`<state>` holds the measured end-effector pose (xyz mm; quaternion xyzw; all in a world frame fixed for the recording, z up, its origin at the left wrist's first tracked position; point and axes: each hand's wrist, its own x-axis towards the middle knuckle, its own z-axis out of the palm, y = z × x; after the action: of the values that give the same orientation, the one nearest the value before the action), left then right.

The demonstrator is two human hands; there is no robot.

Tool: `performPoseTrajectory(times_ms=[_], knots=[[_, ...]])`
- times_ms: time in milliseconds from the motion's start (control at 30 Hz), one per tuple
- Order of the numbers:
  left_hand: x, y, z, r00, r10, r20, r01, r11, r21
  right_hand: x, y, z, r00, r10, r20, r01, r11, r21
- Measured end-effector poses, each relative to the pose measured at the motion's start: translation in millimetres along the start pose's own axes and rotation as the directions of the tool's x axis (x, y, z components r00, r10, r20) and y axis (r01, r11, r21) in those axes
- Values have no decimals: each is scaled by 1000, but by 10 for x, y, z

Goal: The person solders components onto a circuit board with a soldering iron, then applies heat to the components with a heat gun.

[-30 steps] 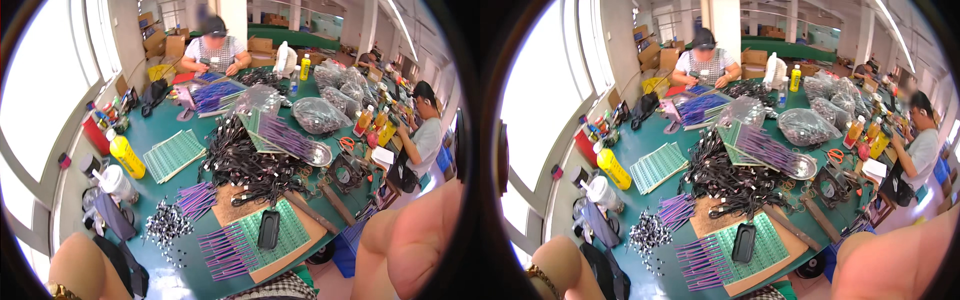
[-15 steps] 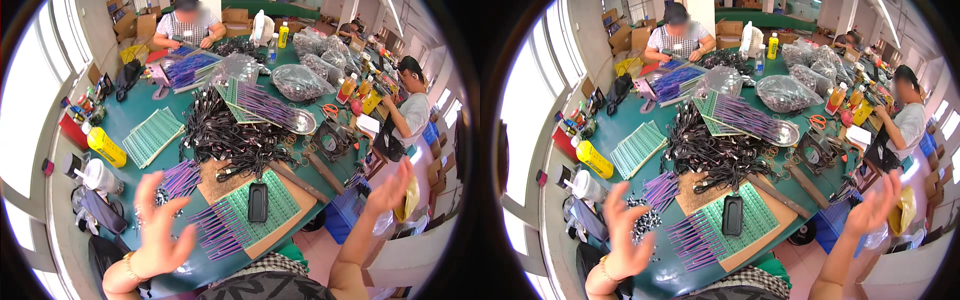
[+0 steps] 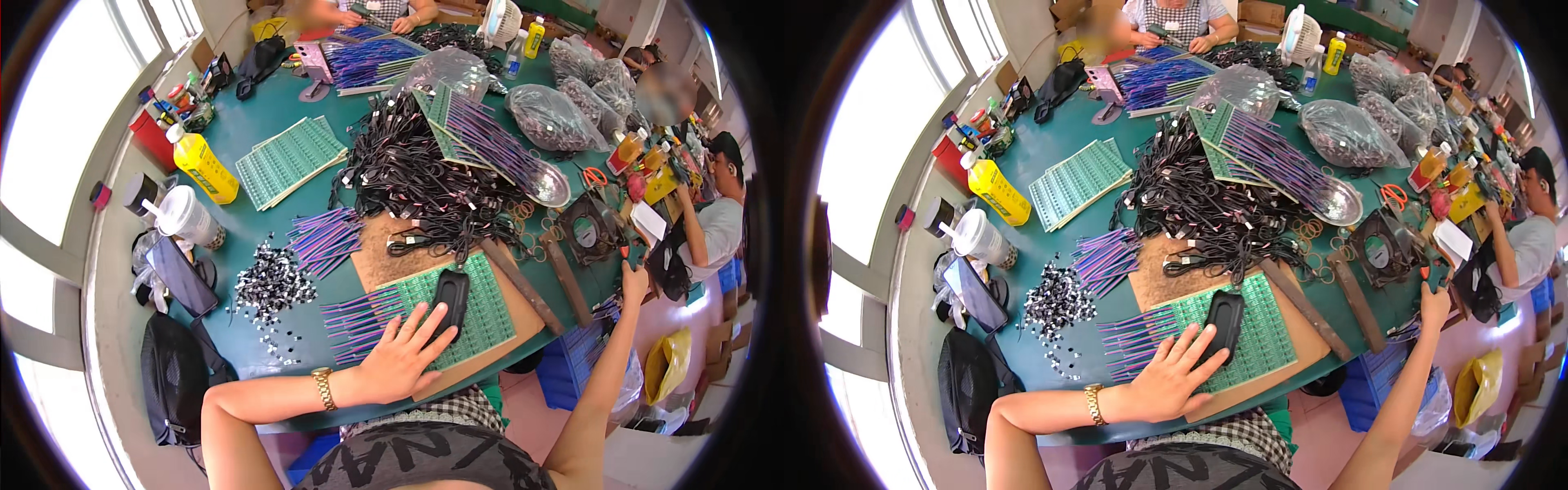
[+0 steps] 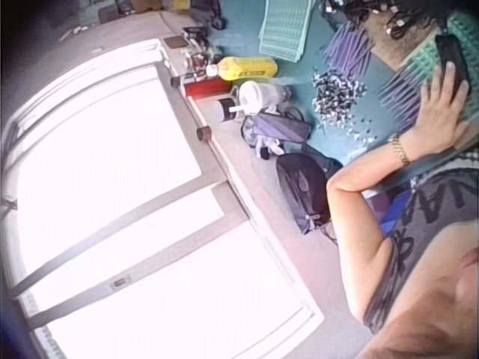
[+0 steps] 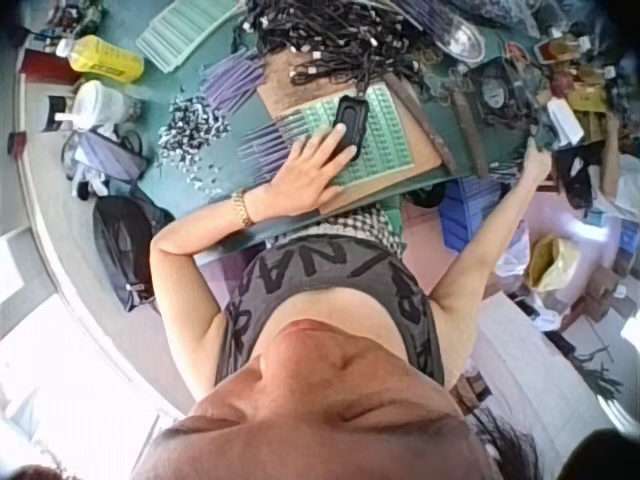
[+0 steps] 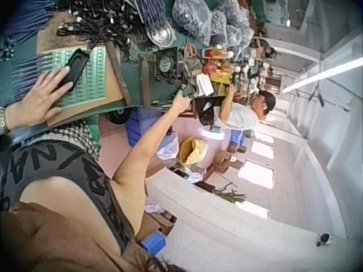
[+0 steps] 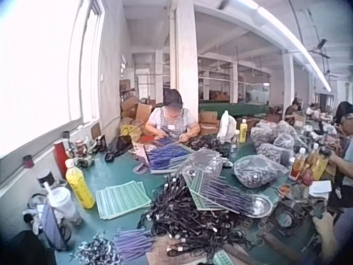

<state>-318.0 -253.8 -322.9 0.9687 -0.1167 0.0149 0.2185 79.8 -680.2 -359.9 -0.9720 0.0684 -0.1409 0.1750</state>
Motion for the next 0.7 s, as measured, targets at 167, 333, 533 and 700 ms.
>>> performPoseTrajectory(times_ms=[167, 333, 533, 700], knots=[[-74, 38, -31, 996, -13, -84, 10, 1000, -28, 140, 33, 28, 999, -5, -50, 7, 999, 43], [260, -354, -338, 926, -60, -372, 51, 998, -32, -118, 183, -82, 988, 139, 60, -149, 815, 559], [942, -787, -556, 862, 101, -496, -29, 988, 152, -1134, 93, -200, 802, 135, -581, 391, 616, 683], [1294, -952, -655, 886, 50, -461, 17, 990, 139, -2362, 3, -461, 974, 106, -201, 198, 45, 979]])
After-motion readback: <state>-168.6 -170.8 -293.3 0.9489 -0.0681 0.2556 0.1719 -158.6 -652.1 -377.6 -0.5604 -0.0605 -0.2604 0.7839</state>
